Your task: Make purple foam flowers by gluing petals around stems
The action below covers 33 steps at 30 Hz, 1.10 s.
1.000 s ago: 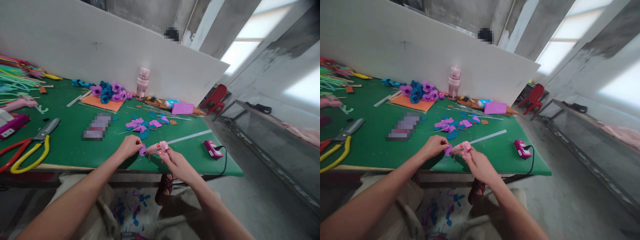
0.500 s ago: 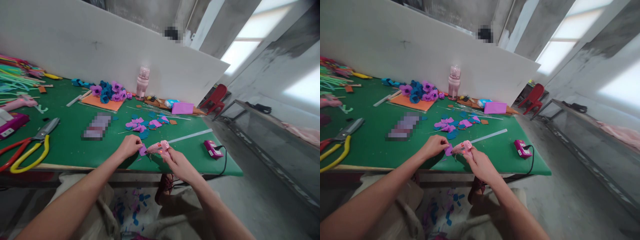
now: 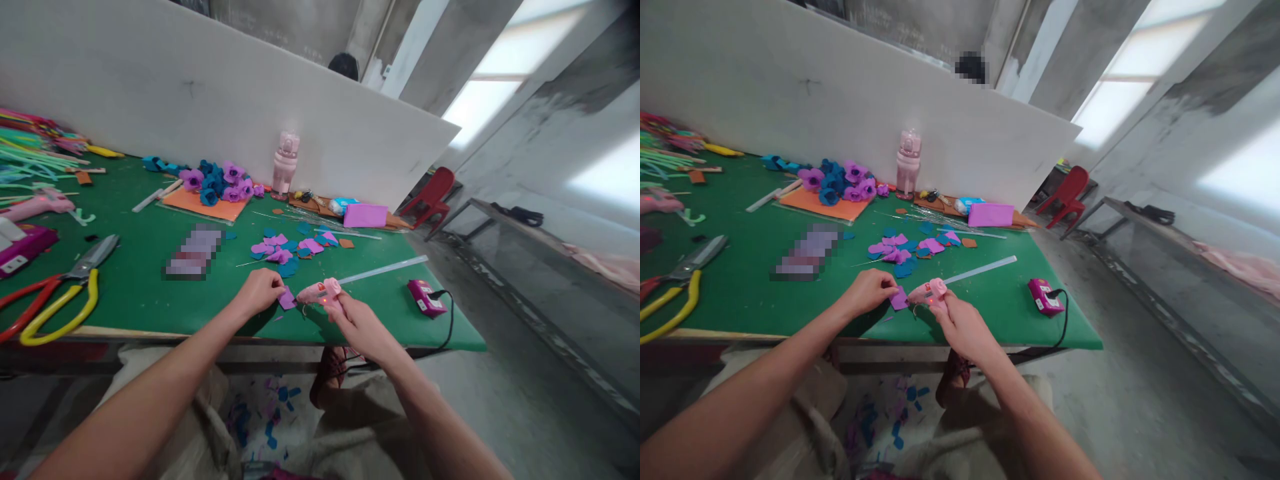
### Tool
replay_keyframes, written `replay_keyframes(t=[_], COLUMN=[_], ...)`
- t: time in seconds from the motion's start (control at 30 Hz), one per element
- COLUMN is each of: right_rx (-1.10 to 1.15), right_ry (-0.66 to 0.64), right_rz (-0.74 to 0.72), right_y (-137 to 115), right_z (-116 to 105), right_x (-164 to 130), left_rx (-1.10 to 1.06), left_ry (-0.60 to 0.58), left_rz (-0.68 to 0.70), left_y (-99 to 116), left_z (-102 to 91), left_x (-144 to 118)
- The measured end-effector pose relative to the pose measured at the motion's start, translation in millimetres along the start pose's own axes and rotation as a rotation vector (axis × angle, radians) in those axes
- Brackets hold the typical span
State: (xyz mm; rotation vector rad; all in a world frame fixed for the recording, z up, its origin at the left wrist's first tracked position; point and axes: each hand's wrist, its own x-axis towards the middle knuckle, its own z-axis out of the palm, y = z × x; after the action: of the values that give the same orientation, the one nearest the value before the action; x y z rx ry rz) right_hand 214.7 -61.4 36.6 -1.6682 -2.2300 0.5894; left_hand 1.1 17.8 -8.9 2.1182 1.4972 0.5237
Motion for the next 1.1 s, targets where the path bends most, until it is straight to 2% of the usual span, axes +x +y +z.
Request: replay_keyframes(t=[0.23, 0.4, 0.63, 1.1], right_rx=[0.095, 0.141, 0.112, 0.027], right_ry=[0.069, 0.026, 0.004, 0.028], right_rz=[0.006, -0.002, -0.018, -0.054], right_y=[3.0, -3.0, -10.3, -9.1], right_z=[-3.0, -2.1, 6.8, 7.4], right_x=[-4.2, -7.0, -4.3, -3.5], left_rx=[-0.014, -0.016, -0.008, 0.001], left_ry=[0.0, -0.008, -0.009, -0.014], left_rz=[-0.018, -0.017, 0.004, -0.008], left_y=[2.0, 2.0, 1.3, 3.1], left_z=[-1.7, -1.1, -1.5, -2.1], left_x=[-1.1, -0.2, 0.4, 0.3])
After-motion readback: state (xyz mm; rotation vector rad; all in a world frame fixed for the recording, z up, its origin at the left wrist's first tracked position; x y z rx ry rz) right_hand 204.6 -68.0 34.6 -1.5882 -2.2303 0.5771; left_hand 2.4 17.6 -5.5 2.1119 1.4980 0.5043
